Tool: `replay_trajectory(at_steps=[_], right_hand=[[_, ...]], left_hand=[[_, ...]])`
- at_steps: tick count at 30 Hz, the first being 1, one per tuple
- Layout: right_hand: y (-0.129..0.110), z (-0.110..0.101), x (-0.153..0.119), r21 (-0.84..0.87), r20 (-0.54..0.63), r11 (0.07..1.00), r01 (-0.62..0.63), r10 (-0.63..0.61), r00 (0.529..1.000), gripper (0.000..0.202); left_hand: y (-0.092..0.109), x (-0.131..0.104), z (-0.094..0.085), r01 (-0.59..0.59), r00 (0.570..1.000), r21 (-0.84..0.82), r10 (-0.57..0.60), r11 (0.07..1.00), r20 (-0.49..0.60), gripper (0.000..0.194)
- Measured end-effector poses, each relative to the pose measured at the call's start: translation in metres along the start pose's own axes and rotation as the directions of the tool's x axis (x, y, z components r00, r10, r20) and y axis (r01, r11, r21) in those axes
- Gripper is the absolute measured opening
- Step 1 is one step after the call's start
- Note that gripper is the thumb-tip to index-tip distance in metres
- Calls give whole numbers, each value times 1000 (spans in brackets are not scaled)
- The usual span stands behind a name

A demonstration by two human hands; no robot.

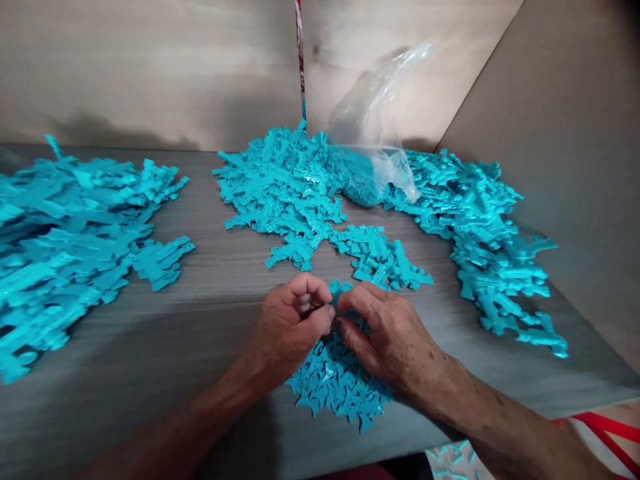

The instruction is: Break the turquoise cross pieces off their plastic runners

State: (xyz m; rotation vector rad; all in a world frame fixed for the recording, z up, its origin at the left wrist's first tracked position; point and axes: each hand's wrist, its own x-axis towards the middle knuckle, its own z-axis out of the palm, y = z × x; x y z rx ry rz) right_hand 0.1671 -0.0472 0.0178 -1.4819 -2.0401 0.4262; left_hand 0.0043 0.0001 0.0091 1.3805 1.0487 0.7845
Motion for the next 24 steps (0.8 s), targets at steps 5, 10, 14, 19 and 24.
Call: replay_trajectory(at_steps=[5, 10, 14, 19, 24], right_hand=[[-1, -4, 2, 204, -94, 979, 11, 8, 996, 6], [-1, -5, 3, 348, -114, 937, -10, 53, 992, 9], [0, -3, 3, 361, -131, 932, 2, 49, 990, 10], [-2, -1, 3, 311, -186, 949, 40, 20, 982, 12], [-5, 5, -1, 96, -344, 986, 133, -92, 935, 12]], left_hand=[[6, -2, -2, -40, 999, -40, 39, 998, -29, 7], [8, -5, -4, -54, 998, -59, 53, 997, -29, 6], [9, -6, -4, -62, 998, -47, 61, 997, -25, 5], [10, -6, -2, -92, 994, -77, 87, 993, -62, 7], [12, -8, 1, -97, 991, -121, 84, 988, -103, 8]])
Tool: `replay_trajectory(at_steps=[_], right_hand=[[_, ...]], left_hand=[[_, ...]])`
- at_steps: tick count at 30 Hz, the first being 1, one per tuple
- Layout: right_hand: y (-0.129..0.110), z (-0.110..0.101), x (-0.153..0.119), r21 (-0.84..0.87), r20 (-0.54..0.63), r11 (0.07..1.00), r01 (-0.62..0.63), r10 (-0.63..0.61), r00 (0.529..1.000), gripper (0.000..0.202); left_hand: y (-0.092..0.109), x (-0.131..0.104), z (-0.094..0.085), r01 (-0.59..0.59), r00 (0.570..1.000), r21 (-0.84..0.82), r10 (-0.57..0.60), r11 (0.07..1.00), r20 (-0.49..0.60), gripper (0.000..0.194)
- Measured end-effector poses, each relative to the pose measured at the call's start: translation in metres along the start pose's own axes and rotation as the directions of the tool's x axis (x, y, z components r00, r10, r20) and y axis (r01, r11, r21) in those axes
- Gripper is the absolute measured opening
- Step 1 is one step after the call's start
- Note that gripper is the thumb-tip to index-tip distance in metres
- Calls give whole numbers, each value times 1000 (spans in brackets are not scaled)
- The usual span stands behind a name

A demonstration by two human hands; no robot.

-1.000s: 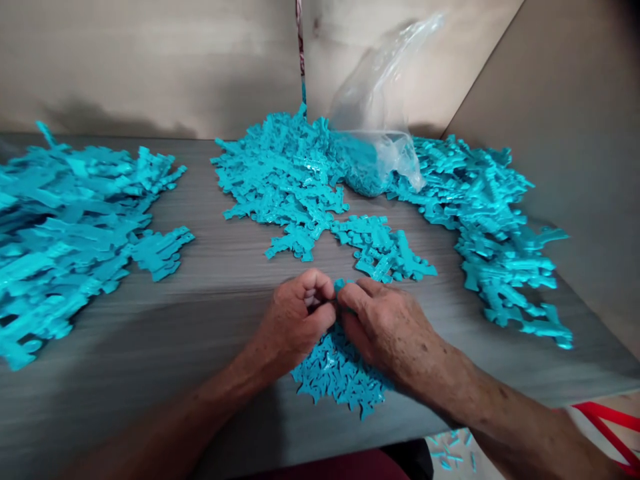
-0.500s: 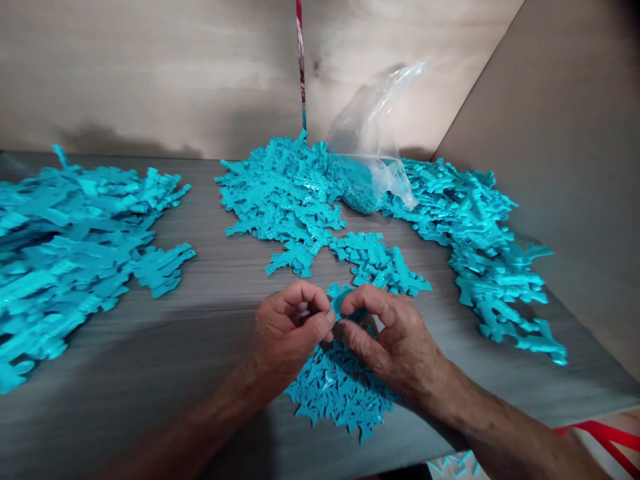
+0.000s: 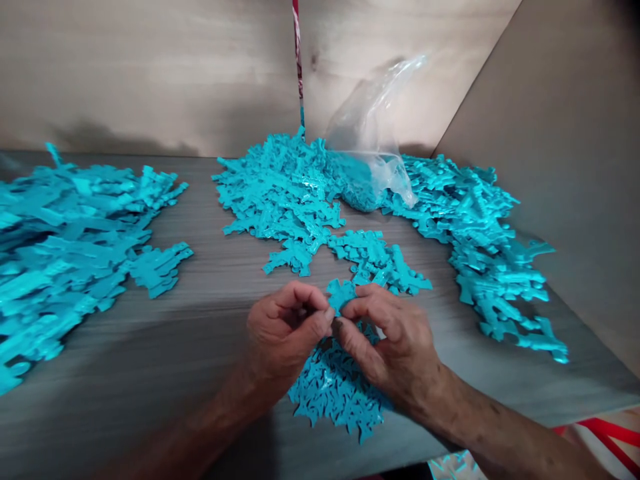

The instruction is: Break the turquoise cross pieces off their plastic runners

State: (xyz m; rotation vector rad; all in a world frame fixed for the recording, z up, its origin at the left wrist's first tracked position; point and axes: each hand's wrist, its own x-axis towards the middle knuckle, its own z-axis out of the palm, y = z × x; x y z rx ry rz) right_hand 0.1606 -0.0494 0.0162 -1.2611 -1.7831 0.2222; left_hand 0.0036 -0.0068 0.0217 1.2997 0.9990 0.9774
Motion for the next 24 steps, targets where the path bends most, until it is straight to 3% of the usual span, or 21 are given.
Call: replay_trajectory(at_steps=[5, 9, 13, 20, 24], right_hand=[[3, 5, -8, -144, -83, 990, 1, -14, 996, 4], [3, 4, -4, -102, -45, 994, 48, -53, 998, 9], [0, 1, 4, -45, -81, 995, 85, -89, 993, 17], [-3, 2, 3, -18, -84, 999, 26, -27, 996, 9], [-4, 2, 4, 37, -96, 999, -19, 23, 995, 15]], left_hand=[[2, -2, 2, -32, 998, 5, 32, 999, -51, 8], [3, -2, 2, -39, 999, 21, 39, 999, -29, 7], [4, -1, 2, -37, 999, 33, 37, 999, -15, 6], [-1, -3, -1, -79, 995, 138, 87, 987, -47, 5], [-4, -6, -2, -83, 996, 185, 89, 979, -23, 4]])
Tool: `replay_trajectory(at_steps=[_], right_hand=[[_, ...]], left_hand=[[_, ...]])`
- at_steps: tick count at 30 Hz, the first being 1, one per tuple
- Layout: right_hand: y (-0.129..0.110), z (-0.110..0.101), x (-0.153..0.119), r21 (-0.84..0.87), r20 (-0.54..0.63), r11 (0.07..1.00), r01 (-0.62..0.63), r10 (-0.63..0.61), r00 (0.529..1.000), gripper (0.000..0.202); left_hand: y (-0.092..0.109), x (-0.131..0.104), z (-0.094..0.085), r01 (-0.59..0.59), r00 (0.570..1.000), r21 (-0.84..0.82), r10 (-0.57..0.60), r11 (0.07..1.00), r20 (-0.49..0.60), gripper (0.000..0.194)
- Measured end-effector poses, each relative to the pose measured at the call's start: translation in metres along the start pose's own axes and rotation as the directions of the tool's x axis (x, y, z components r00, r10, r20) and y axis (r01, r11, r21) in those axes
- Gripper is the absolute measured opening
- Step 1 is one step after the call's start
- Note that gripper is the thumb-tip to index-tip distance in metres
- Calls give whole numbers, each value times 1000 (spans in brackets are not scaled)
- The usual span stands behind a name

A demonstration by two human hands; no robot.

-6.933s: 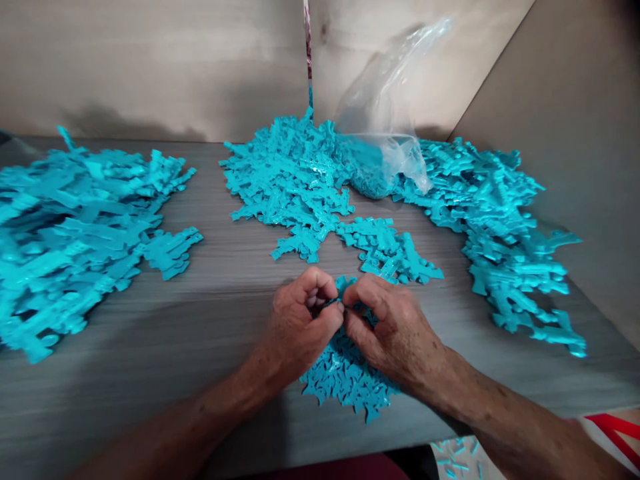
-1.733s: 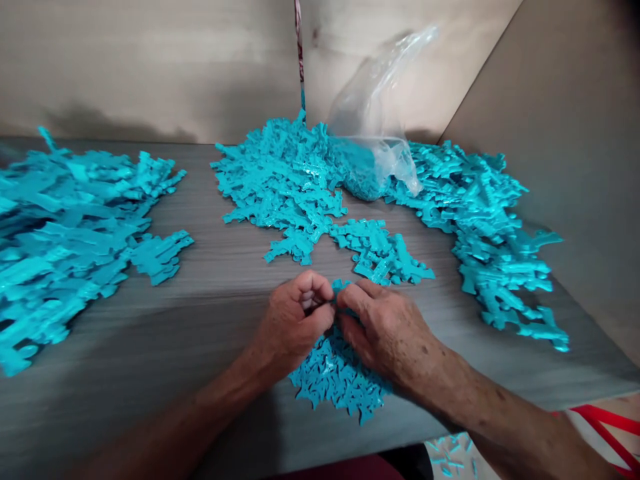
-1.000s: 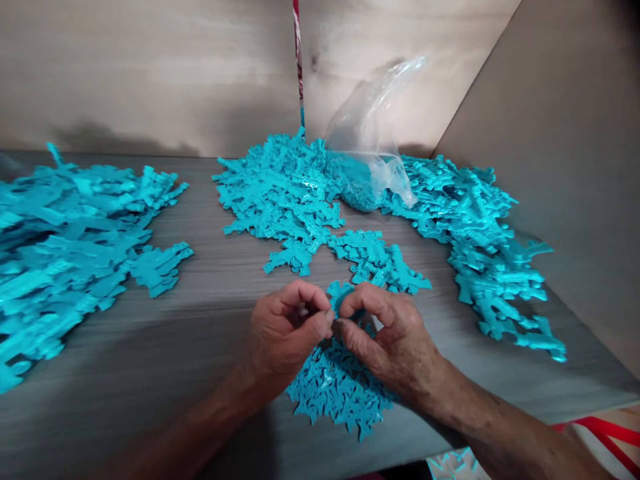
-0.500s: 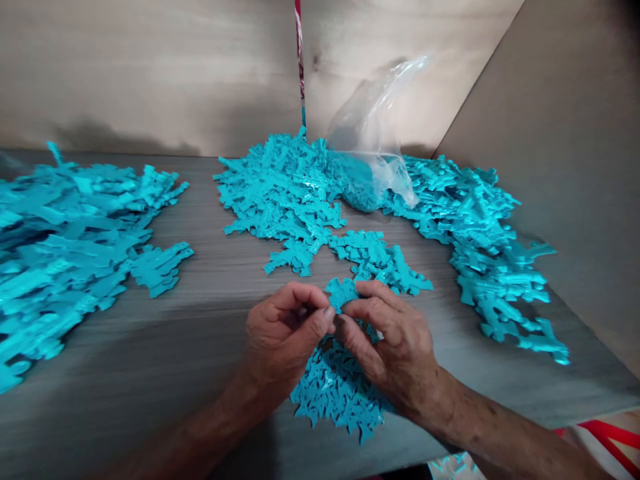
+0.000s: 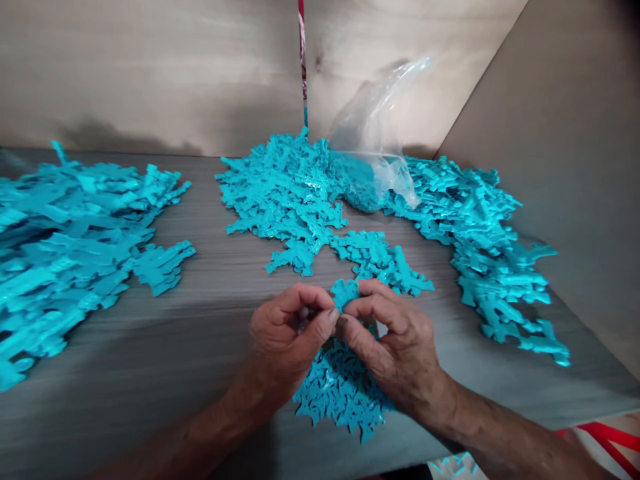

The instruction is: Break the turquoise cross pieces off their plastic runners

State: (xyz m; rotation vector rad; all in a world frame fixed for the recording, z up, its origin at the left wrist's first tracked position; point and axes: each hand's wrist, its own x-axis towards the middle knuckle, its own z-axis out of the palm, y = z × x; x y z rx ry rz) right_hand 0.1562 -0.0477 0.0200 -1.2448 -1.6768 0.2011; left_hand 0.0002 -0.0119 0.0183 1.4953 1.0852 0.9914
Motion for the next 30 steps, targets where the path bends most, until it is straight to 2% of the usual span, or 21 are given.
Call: replay_trajectory(at_steps=[5, 9, 16, 20, 25, 30], right_hand=[[-1, -2, 3, 68, 12, 990, -126, 125, 992, 17], [0, -4, 4, 200, 86, 949, -243, 230, 969, 20], [0, -5, 7, 343, 183, 856, -387, 343, 921, 17], [-1, -5, 8, 342, 182, 863, -373, 328, 927, 18], [-2, -5, 5, 236, 72, 937, -257, 247, 966, 20], [-2, -6, 6, 262, 89, 925, -276, 261, 961, 20]], left_hand=[[7, 1, 1, 69, 997, -160, -62, 985, 51, 5], [11, 3, 2, 109, 994, -283, -96, 953, 61, 5], [10, 4, 2, 154, 988, -349, -138, 924, 70, 5], [11, 4, 2, 144, 990, -327, -135, 934, 51, 6], [12, 2, 1, 121, 993, -310, -112, 943, 48, 7], [12, 0, 2, 92, 996, -247, -84, 965, 41, 10]])
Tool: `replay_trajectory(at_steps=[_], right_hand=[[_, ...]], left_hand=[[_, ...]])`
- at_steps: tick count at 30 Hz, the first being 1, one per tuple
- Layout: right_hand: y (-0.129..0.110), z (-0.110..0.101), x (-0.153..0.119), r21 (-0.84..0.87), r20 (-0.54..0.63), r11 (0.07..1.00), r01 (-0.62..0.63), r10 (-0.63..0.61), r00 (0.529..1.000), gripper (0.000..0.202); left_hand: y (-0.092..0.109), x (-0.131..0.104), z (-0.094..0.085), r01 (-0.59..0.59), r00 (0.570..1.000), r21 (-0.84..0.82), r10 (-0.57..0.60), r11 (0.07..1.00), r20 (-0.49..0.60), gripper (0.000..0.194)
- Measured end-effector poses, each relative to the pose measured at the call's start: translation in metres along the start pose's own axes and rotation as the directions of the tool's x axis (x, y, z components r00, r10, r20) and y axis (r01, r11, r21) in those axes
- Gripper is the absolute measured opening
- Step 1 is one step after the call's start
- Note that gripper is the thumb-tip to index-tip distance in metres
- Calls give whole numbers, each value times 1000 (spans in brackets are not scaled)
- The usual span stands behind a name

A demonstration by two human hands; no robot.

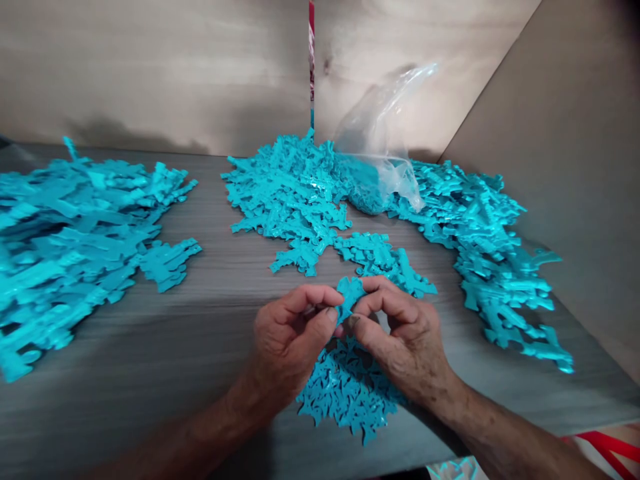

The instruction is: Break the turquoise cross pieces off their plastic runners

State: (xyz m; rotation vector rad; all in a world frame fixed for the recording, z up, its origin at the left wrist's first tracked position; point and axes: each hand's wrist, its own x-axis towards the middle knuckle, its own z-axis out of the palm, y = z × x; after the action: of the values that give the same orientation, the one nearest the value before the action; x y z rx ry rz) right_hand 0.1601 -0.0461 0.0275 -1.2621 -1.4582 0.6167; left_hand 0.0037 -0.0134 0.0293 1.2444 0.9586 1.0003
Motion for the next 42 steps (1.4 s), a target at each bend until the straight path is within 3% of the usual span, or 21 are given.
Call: replay_trajectory(at_steps=[6, 11, 20, 24, 30, 35, 38, 42], right_hand=[[-1, -2, 3, -7, 60, 1000, 12, -12, 998, 20], [1, -3, 2, -40, 68, 995, 92, -89, 994, 17], [3, -4, 0, 12, 132, 993, -119, 117, 984, 16], [3, -2, -2, 35, 104, 987, -155, 151, 983, 16], [2, 1, -5, -3, 42, 989, -151, 151, 988, 16], [1, 1, -6, -85, 54, 996, -40, 45, 998, 16], [0, 3, -6, -214, 6, 970, 116, -117, 993, 18], [1, 3, -7, -427, -43, 843, 327, -380, 924, 12]], left_hand=[[0, -2, -2, -25, 1000, 131, 25, 991, 1, 13], [-1, -3, -4, -130, 991, 288, 125, 949, 37, 17], [2, -2, -5, -332, 943, 423, 314, 843, 113, 20], [4, -1, -3, -393, 914, 479, 389, 785, 113, 19], [3, 0, -2, -398, 907, 519, 408, 757, 100, 23], [2, -2, -4, -412, 897, 545, 431, 730, 101, 23], [0, -3, -4, -438, 882, 529, 461, 727, 97, 24], [-5, -6, -4, -456, 866, 500, 497, 736, 58, 28]])
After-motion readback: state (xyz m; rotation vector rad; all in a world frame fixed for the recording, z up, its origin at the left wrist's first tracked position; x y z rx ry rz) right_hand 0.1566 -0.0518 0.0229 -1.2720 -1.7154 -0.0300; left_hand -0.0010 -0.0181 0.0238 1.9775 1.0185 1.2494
